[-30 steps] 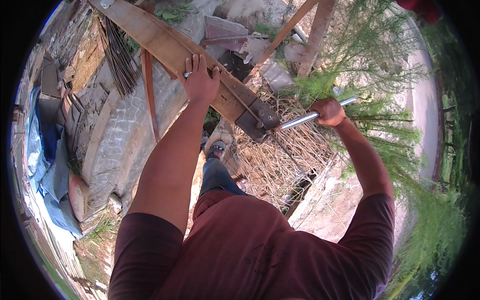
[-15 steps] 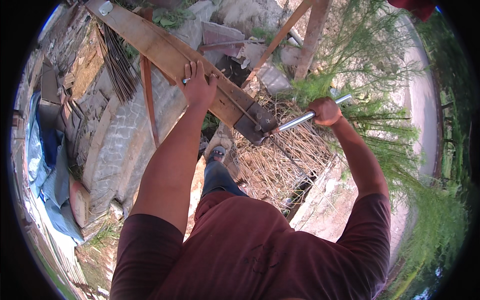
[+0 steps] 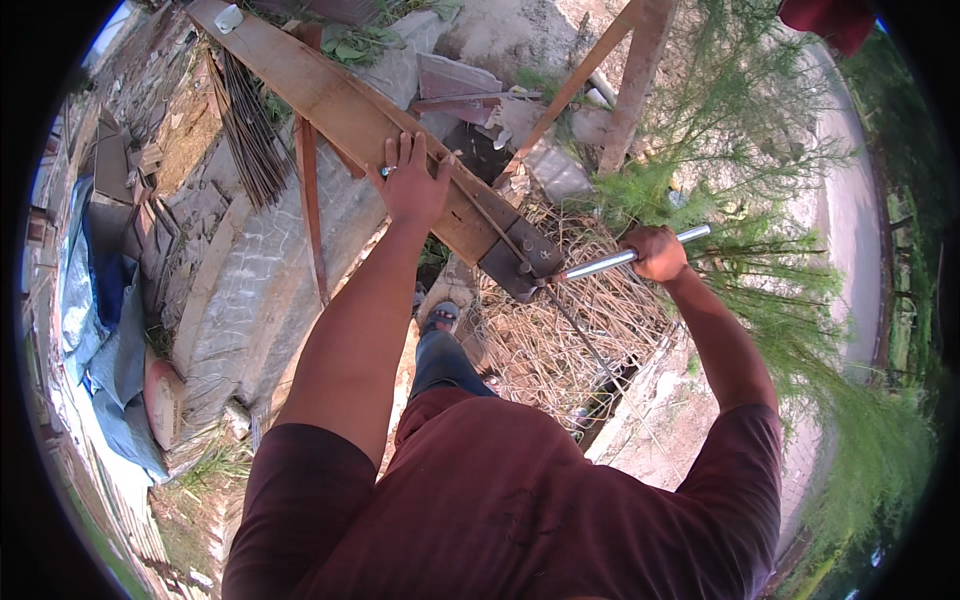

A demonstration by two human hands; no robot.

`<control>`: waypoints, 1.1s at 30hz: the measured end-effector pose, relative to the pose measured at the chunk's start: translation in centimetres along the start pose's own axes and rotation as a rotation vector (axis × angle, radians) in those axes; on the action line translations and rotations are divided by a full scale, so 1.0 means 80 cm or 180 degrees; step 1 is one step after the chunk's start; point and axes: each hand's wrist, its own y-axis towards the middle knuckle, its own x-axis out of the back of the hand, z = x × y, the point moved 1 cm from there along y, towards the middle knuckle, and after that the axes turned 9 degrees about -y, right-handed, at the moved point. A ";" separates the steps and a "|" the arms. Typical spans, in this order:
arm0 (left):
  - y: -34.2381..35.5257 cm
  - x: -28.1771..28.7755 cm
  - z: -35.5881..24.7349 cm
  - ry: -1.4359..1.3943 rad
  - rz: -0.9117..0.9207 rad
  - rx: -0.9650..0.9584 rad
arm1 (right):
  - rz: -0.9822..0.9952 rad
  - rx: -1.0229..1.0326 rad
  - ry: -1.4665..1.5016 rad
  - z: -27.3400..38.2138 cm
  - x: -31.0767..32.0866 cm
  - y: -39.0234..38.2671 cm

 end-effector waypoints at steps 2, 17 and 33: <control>0.003 -0.003 -0.002 -0.0024 -0.0153 -0.0069 | -0.0360 -0.0386 0.0277 -0.007 -0.027 -0.012; 0.003 0.006 -0.004 -0.0044 -0.0002 -0.0031 | -0.0462 -0.0627 -0.0045 0.011 -0.030 -0.009; -0.171 0.001 -0.162 -0.0422 0.1213 -0.2586 | 0.0368 -0.0742 -0.0506 0.011 -0.007 -0.008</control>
